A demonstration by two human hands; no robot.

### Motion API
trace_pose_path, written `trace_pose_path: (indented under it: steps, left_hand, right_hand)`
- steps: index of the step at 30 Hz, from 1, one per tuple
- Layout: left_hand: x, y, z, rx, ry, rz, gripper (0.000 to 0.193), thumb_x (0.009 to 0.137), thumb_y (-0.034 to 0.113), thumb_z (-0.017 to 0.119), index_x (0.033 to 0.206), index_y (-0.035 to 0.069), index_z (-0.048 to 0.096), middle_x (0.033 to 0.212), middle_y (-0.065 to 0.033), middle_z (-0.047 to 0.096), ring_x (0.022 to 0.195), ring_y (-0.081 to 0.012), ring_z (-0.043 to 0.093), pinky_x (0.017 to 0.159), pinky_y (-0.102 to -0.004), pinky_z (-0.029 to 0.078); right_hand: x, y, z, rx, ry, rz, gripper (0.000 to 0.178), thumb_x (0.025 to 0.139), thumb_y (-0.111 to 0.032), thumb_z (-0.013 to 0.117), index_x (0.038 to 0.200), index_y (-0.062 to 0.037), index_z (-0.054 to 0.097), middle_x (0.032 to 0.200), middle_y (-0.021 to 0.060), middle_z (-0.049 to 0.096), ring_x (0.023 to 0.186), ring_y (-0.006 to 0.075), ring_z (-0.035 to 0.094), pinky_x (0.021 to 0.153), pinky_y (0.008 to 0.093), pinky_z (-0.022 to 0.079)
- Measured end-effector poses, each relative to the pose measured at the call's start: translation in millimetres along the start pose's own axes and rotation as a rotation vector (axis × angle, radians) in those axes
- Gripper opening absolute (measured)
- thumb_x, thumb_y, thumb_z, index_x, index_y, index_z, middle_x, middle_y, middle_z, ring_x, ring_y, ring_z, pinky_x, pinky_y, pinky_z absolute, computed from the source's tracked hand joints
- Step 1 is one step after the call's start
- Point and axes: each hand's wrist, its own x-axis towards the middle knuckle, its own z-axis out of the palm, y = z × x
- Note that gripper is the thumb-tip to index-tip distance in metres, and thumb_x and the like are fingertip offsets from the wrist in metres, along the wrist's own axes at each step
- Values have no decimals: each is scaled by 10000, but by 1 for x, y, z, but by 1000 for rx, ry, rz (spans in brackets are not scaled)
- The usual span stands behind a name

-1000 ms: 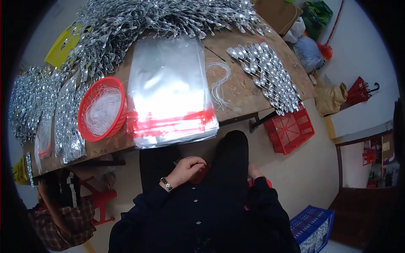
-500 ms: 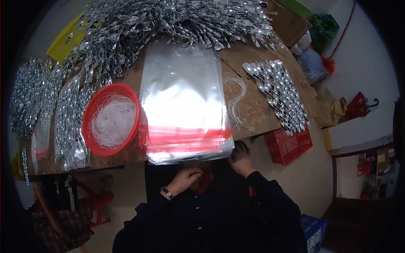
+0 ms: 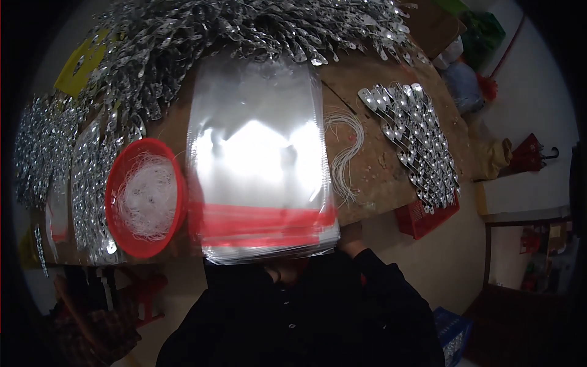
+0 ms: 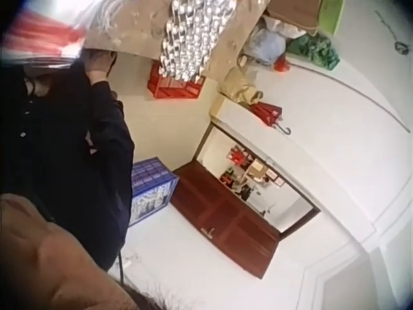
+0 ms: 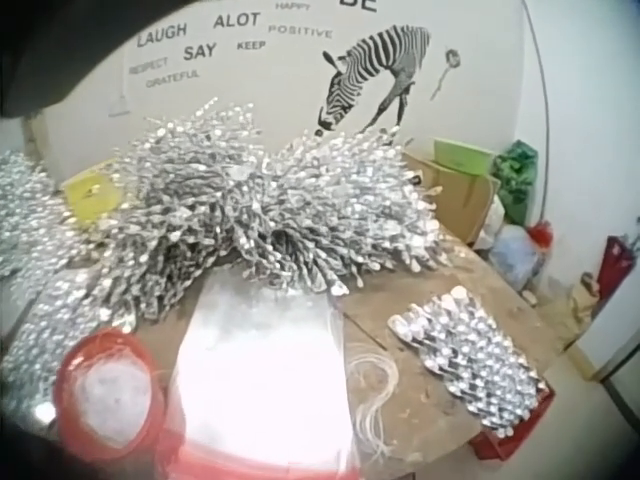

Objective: Packaging silver spiral decorations into clear plastic bags at a workbench.

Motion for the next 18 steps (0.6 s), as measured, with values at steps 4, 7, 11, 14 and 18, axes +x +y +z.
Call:
trace_pose_path:
  steps: [4, 7, 11, 14, 18]
  left_hand:
    - [8, -2, 20, 249, 26, 4, 254, 933, 213, 446, 1072, 120, 637, 945, -78, 648, 830, -242, 620, 721, -333, 499]
    - [19, -2, 34, 429, 44, 2, 256, 933, 223, 451, 1075, 116, 636, 947, -80, 649, 830, -243, 621, 722, -334, 499]
    - [29, -4, 68, 685, 44, -10, 260, 932, 235, 459, 1079, 112, 635, 950, -82, 651, 830, -245, 623, 723, -336, 500]
    - [29, -11, 98, 876, 11, -6, 264, 932, 245, 465, 1082, 109, 634, 952, -83, 652, 830, -245, 624, 724, -337, 501]
    - [17, -19, 119, 1143, -44, 6, 270, 931, 258, 473, 1085, 104, 633, 955, -85, 653, 830, -247, 625, 726, -339, 501]
  right_hand:
    - [2, 9, 11, 107, 56, -22, 450, 849, -351, 549, 1202, -71, 562, 1216, 168, 570, 1143, 365, 521, 958, 448, 409]
    - [1, 22, 28, 50, -11, -37, 439, 850, -337, 560, 1195, -65, 561, 1206, 176, 572, 1139, 369, 522, 949, 445, 414]
    - [12, 43, 26, -16, -72, -37, 412, 858, -320, 557, 1178, -60, 568, 1187, 182, 578, 1122, 372, 530, 932, 444, 425]
    - [29, 49, 3, 10, -34, -37, 392, 866, -310, 548, 1163, -57, 578, 1166, 188, 585, 1109, 371, 537, 920, 442, 433]
    - [33, 45, -30, 40, 33, -40, 366, 877, -298, 535, 1143, -53, 591, 1139, 196, 595, 1092, 368, 547, 903, 440, 443]
